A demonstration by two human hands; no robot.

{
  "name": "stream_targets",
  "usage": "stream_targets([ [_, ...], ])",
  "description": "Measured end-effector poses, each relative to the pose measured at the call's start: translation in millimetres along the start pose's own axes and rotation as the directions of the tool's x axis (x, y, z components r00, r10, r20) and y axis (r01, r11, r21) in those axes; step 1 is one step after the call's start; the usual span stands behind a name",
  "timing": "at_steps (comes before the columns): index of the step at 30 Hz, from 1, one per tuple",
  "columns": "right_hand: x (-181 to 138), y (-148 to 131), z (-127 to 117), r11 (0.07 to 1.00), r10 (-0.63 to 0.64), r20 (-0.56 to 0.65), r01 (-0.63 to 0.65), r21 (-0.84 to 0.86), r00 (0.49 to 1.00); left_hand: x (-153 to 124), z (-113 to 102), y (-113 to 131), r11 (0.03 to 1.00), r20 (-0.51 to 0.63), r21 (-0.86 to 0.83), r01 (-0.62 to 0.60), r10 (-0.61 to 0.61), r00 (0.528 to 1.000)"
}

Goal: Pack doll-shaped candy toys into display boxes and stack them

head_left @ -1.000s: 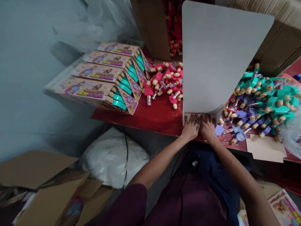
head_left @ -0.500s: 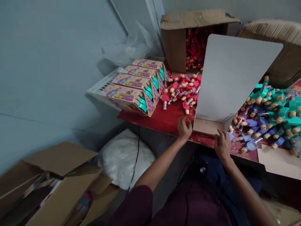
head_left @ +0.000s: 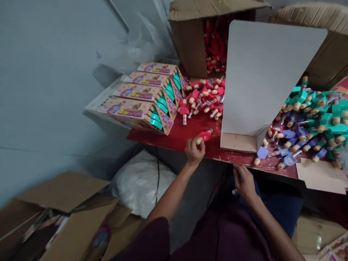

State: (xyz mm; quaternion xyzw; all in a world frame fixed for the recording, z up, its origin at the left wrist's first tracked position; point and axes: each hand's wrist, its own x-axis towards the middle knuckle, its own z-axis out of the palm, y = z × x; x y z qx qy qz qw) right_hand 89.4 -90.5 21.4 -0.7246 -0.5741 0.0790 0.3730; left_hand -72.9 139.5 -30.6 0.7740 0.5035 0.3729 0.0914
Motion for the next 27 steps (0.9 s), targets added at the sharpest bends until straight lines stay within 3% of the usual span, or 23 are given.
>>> stream_targets([
  [2, 18.8, -18.2, 0.7, 0.998, -0.059, 0.061, 0.058, 0.018, 0.996, -19.1, -41.2, 8.7, 0.971, -0.104, -0.027, -0.239, 0.235, 0.966],
  [5, 45.4, -47.2, 3.7, 0.981, -0.192, 0.204, 0.181, 0.073, 0.96, -33.0, -93.3, 42.4, 0.849, -0.173, -0.088, -0.521, 0.502, 0.848],
  [7, 56.3, -58.2, 2.5, 0.963, -0.267, 0.243, 0.248, 0.106, 0.932, -33.8, -113.4, 68.1, 0.798, -0.192, -0.144, -0.585, 0.558, 0.808],
  [9, 63.3, -57.2, -4.8, 0.96, -0.271, 0.177, 0.252, 0.123, 0.946, -32.4, -116.3, 87.7, 0.789, -0.234, -0.197, -0.582, 0.539, 0.809],
  [11, 71.8, -44.5, -17.0, 0.98, -0.173, 0.037, 0.168, 0.11, 0.984, -33.6, -100.2, 99.1, 0.796, -0.271, -0.275, -0.539, 0.474, 0.838],
  [13, 86.2, -24.6, -29.2, 0.996, -0.043, -0.105, 0.051, 0.073, 0.994, -39.4, -67.7, 104.9, 0.793, -0.232, -0.373, -0.481, 0.422, 0.877],
  [16, 116.7, 7.0, -34.3, 1.0, 0.026, -0.178, -0.023, 0.018, 0.984, -54.7, -6.0, 110.3, 0.83, 0.057, -0.392, -0.397, 0.453, 0.89],
  [18, 136.1, 24.6, -25.9, 1.0, 0.007, -0.129, -0.005, 0.012, 0.992, -65.4, 29.5, 111.8, 0.885, 0.314, -0.295, -0.36, 0.446, 0.838],
  [20, 148.9, 38.2, -12.5, 0.999, -0.038, -0.043, 0.039, 0.014, 0.998, -74.2, 53.3, 109.9, 0.907, 0.472, -0.216, -0.361, 0.42, 0.775],
  [23, 153.2, 50.2, 2.7, 0.99, -0.138, 0.077, 0.141, -0.028, 0.987, -82.9, 68.7, 102.4, 0.894, 0.514, -0.198, -0.401, 0.443, 0.734],
  [27, 153.0, 52.6, 0.6, 0.974, -0.195, 0.178, 0.212, -0.079, 0.964, -88.0, 70.3, 97.2, 0.886, 0.494, -0.193, -0.421, 0.458, 0.739],
])
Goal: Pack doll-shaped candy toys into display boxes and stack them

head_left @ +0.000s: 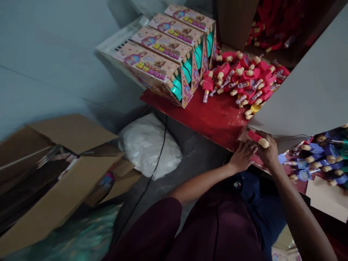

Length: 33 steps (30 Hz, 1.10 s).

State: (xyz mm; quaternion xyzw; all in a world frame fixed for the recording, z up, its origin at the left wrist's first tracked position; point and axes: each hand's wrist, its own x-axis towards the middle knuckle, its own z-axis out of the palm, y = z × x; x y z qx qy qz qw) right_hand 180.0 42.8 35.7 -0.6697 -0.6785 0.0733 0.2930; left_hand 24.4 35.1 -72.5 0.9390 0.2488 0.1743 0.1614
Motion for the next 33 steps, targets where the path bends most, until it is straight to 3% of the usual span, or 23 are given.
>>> stream_targets([
  [4, 21.1, 3.5, -6.8, 0.987, 0.155, 0.069, -0.151, -0.059, 0.985, -1.1, -2.6, 6.0, 1.0, -0.005, 0.013, 0.009, -0.009, 1.0],
  [8, 37.2, 1.2, 4.1, 0.959, 0.279, 0.164, -0.266, -0.092, 0.946, -2.5, -2.0, 9.4, 1.0, -0.023, 0.001, 0.03, -0.03, 0.999],
  [10, 32.9, -8.0, 13.4, 0.946, 0.321, 0.052, -0.317, -0.074, 0.946, -3.0, 0.9, 7.5, 1.0, -0.031, -0.021, 0.023, -0.023, 0.999],
  [12, 24.4, -20.5, 22.8, 0.943, 0.324, -0.151, -0.331, -0.024, 0.934, -2.6, 4.4, 4.6, 0.999, -0.048, -0.045, 0.011, -0.013, 0.999],
  [15, 18.2, -35.6, 36.0, 0.95, 0.296, -0.403, -0.311, 0.029, 0.866, -1.2, 8.0, 3.8, 0.998, -0.08, -0.064, 0.003, -0.008, 0.997],
  [17, 21.5, -39.0, 43.9, 0.952, 0.273, -0.456, -0.306, 0.0, 0.847, -1.8, 8.6, 7.4, 0.998, -0.098, -0.07, 0.0, -0.007, 0.995],
  [19, 26.8, -37.6, 49.7, 0.958, 0.238, -0.453, -0.284, -0.035, 0.859, -5.0, 7.3, 10.7, 0.996, -0.131, -0.084, 0.002, -0.013, 0.991],
  [22, 26.8, -32.9, 49.2, 0.968, 0.217, -0.423, -0.25, -0.024, 0.88, -9.8, -3.9, -4.1, 0.987, -0.265, -0.161, -0.024, -0.019, 0.964],
  [24, 18.2, -32.3, 42.2, 0.968, 0.221, -0.424, -0.252, -0.017, 0.878, -4.7, -22.2, -39.5, 0.977, -0.425, -0.215, 0.003, -0.097, 0.9],
  [25, 11.4, -33.3, 37.6, 0.965, 0.226, -0.438, -0.261, -0.019, 0.87, 2.2, -34.7, -65.6, 0.972, -0.517, -0.23, 0.055, -0.169, 0.839],
  [27, -5.4, -38.7, 29.4, 0.952, 0.264, -0.486, -0.307, -0.009, 0.833, 24.6, -63.5, -128.3, 0.896, -0.627, -0.308, 0.321, -0.445, 0.639],
  [28, -14.7, -42.8, 26.9, 0.941, 0.299, -0.502, -0.337, 0.015, 0.811, 38.8, -78.2, -160.8, 0.816, -0.622, -0.346, 0.464, -0.57, 0.537],
  [30, -33.7, -53.1, 26.0, 0.92, 0.379, -0.48, -0.377, 0.105, 0.791, 67.3, -104.4, -217.4, 0.633, -0.508, -0.343, 0.694, -0.746, 0.43],
  [33, -58.5, -69.2, 32.5, 0.909, 0.415, -0.376, -0.365, 0.199, 0.828, 95.1, -129.0, -261.3, 0.481, -0.309, -0.243, 0.842, -0.861, 0.403],
])
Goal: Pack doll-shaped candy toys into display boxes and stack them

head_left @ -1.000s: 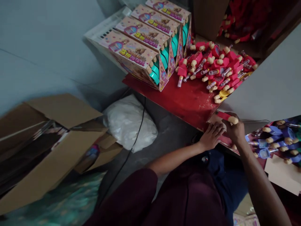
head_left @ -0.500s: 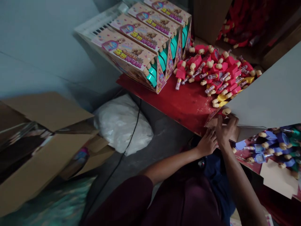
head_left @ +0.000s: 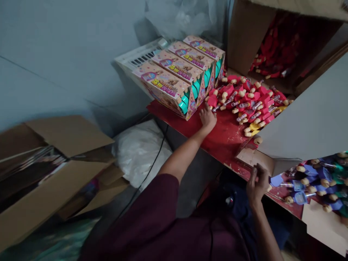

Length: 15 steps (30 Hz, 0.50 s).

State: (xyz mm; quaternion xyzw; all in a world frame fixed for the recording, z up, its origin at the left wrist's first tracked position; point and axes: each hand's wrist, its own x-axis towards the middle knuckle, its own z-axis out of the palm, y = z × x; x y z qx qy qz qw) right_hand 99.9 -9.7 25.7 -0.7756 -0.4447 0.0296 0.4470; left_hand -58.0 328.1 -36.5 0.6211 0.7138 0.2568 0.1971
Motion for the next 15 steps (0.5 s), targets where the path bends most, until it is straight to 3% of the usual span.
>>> stream_targets([
  [3, -20.1, -5.1, -0.9, 0.999, -0.029, 0.132, 0.023, 0.046, 0.991, -2.7, -8.5, 2.1, 0.991, -0.01, -0.129, 0.029, -0.031, 0.999],
  [7, -24.4, -21.3, -4.6, 0.986, 0.0, 0.27, -0.046, 0.163, 0.963, -71.4, -32.1, -14.7, 0.868, -0.091, -0.496, 0.02, -0.075, 0.993],
  [8, -22.1, -27.7, -5.9, 0.977, 0.03, 0.296, -0.091, 0.193, 0.955, -97.0, -40.3, -21.4, 0.772, -0.063, -0.635, 0.019, -0.076, 0.995],
  [10, -15.6, -41.9, -9.1, 0.94, 0.092, 0.362, -0.201, 0.276, 0.928, -153.3, -57.3, -34.2, 0.466, 0.077, -0.88, 0.092, -0.052, 0.996],
  [11, -12.1, -48.6, -11.2, 0.91, 0.108, 0.401, -0.253, 0.33, 0.91, -181.6, -65.4, -38.7, 0.338, 0.216, -0.919, 0.201, 0.006, 0.976],
  [12, -9.1, -54.4, -13.9, 0.877, 0.112, 0.44, -0.297, 0.378, 0.891, -208.1, -72.4, -40.9, 0.27, 0.36, -0.905, 0.328, 0.075, 0.93],
  [14, -4.5, -60.8, -21.6, 0.835, 0.101, 0.504, -0.349, 0.425, 0.858, -250.0, -81.8, -37.9, 0.277, 0.575, -0.813, 0.513, 0.233, 0.785],
  [15, -2.6, -60.6, -26.5, 0.837, 0.1, 0.516, -0.352, 0.418, 0.851, -263.5, -83.6, -33.1, 0.326, 0.612, -0.787, 0.524, 0.304, 0.73],
])
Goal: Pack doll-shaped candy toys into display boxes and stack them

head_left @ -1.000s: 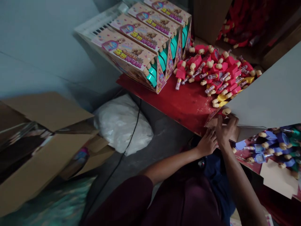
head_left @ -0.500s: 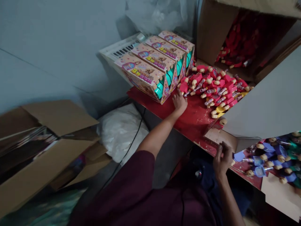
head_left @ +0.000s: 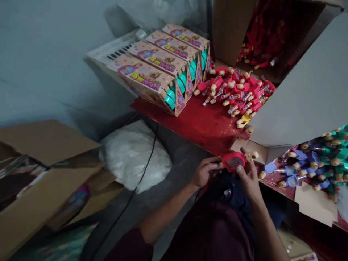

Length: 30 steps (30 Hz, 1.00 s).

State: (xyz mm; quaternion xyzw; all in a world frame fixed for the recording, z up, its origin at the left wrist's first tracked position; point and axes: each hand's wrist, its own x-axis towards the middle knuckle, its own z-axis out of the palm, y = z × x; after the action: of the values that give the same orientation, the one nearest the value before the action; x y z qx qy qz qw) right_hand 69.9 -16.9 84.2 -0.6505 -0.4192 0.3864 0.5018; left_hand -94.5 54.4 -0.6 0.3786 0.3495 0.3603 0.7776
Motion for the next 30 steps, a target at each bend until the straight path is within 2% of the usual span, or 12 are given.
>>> stream_targets([
  [1, -0.6, -0.6, -6.3, 1.0, -0.002, -0.013, 0.002, -0.031, 1.0, -4.1, 9.1, -2.7, 0.997, 0.055, 0.075, -0.025, 0.021, 0.998],
  [3, 1.3, 3.5, -22.9, 0.989, -0.053, -0.115, 0.037, -0.143, 0.992, 0.5, 22.8, -6.5, 0.928, 0.065, 0.303, -0.218, 0.208, 0.976],
  [5, 10.1, 13.4, -41.1, 0.95, -0.17, -0.225, 0.099, -0.297, 0.959, 13.8, 30.9, -13.5, 0.709, 0.077, 0.572, -0.412, 0.454, 0.888],
  [7, 24.9, 26.1, -55.8, 0.87, -0.3, -0.25, 0.156, -0.468, 0.921, 26.8, 35.9, -26.9, 0.421, 0.225, 0.745, -0.518, 0.572, 0.788],
  [9, 41.7, 38.3, -63.9, 0.773, -0.397, -0.195, 0.212, -0.598, 0.897, 35.5, 39.8, -44.9, 0.172, 0.436, 0.788, -0.591, 0.522, 0.733],
  [10, 49.1, 43.3, -65.4, 0.732, -0.426, -0.151, 0.242, -0.637, 0.892, 38.2, 41.3, -54.2, 0.08, 0.51, 0.791, -0.606, 0.461, 0.726],
  [13, 61.7, 52.0, -63.8, 0.648, -0.452, 0.018, 0.343, -0.68, 0.892, 43.0, 43.1, -76.4, -0.08, 0.559, 0.823, -0.562, 0.287, 0.778],
  [16, 60.8, 52.1, -62.5, 0.58, -0.474, 0.173, 0.454, -0.676, 0.863, 45.6, 41.4, -85.4, -0.138, 0.529, 0.849, -0.511, 0.196, 0.826],
  [20, 63.3, 45.8, -68.2, 0.562, -0.44, 0.271, 0.498, -0.661, 0.856, 46.0, 40.5, -84.8, -0.138, 0.51, 0.859, -0.492, 0.168, 0.843],
  [25, 91.0, 43.0, -66.0, 0.6, -0.247, 0.221, 0.328, -0.729, 0.943, 42.9, 42.6, -84.7, -0.13, 0.504, 0.863, -0.488, 0.153, 0.85],
  [27, 97.3, 44.7, -59.1, 0.613, -0.2, 0.199, 0.281, -0.739, 0.959, 43.1, 41.9, -85.7, -0.131, 0.504, 0.863, -0.488, 0.151, 0.85],
  [30, 93.1, 49.3, -44.2, 0.629, -0.329, 0.032, 0.244, -0.738, 0.944, 46.7, 39.3, -87.1, -0.126, 0.505, 0.862, -0.49, 0.157, 0.848],
])
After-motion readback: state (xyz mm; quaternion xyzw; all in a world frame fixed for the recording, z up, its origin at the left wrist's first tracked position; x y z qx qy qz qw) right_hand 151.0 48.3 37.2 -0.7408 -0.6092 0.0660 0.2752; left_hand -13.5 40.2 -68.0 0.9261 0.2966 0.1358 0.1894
